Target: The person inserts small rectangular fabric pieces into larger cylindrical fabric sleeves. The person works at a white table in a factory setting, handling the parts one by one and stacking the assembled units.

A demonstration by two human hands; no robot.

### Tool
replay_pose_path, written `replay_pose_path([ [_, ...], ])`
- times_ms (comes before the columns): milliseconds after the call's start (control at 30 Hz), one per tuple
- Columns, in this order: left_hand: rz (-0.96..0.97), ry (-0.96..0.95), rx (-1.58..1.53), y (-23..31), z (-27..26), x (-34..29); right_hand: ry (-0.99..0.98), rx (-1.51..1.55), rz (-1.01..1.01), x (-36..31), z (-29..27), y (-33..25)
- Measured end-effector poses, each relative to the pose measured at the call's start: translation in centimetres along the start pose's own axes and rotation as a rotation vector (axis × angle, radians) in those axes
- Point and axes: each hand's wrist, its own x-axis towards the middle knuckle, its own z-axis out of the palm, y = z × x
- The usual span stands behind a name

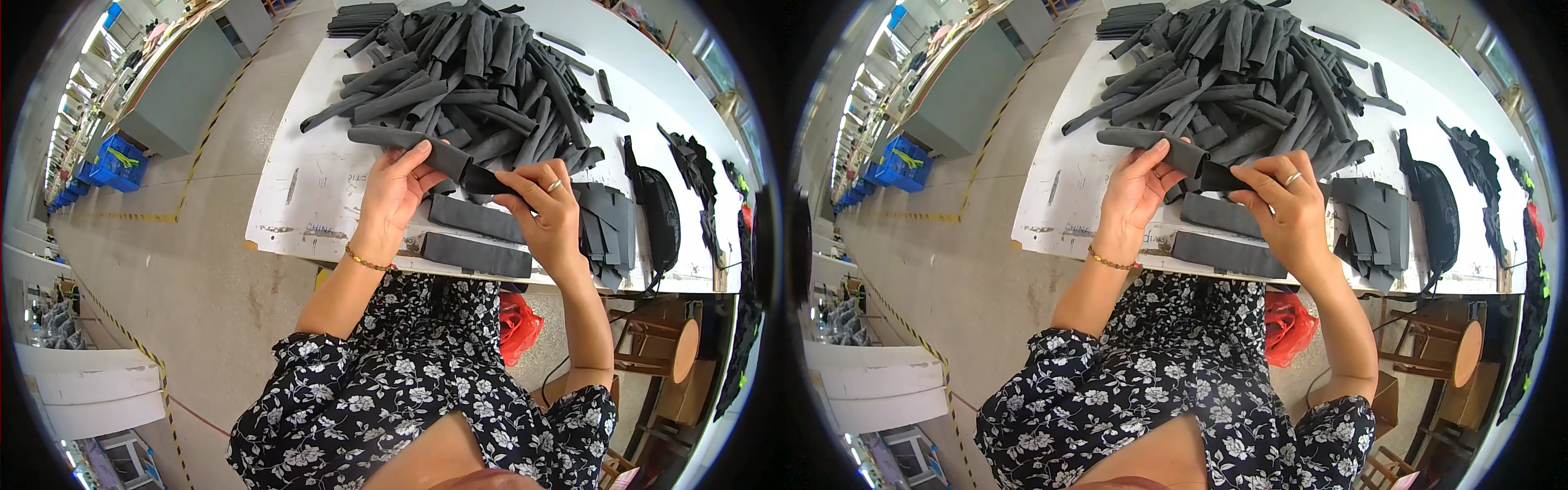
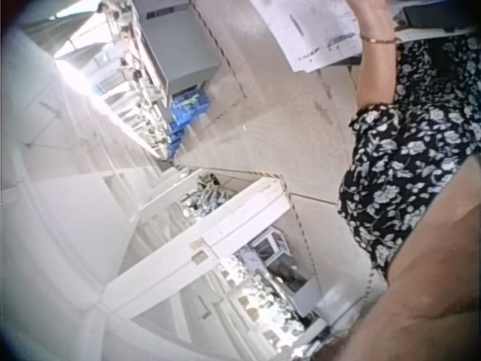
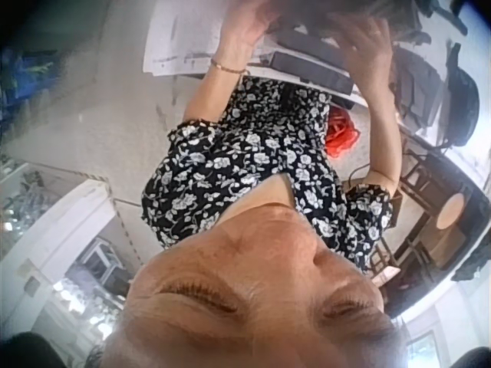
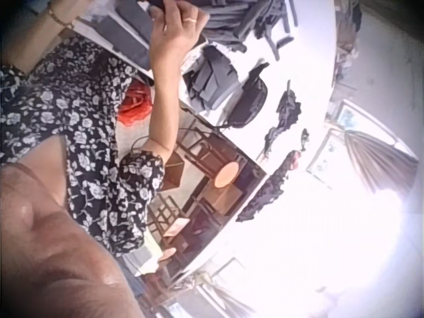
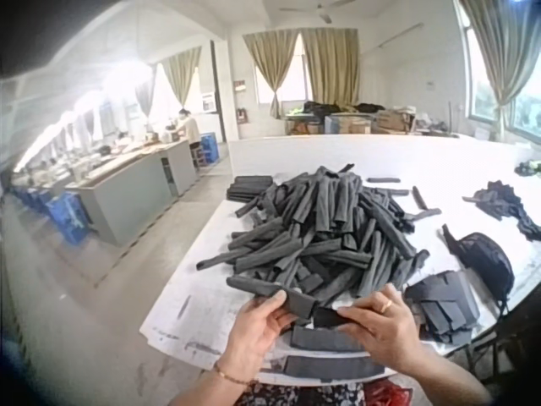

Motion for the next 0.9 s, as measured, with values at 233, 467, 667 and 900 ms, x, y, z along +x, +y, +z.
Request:
replay_pose_path([
  [233,-0.039,-0.036,0.025,-0.1,0.8,-0.8,0.066,-0.130,-0.102,0.2,0.3,0.3],
  [467,0.129,-0.074,0.053,-1.0,3.7,-3.1,0.118,-0.331,-0.175,0.0,1.7,-0.9],
  [667,0.261,-0.433,0.094,-2.1,4.6,-3.0,0.079,-0.147,-0.076,-0.4,2.3,-3.3],
  [900,0.267,-0.464,-0.047,-3.6,4.5,-2.5,-0.019,-0.046,-0.077,-2.5,2.0,-1.9],
])
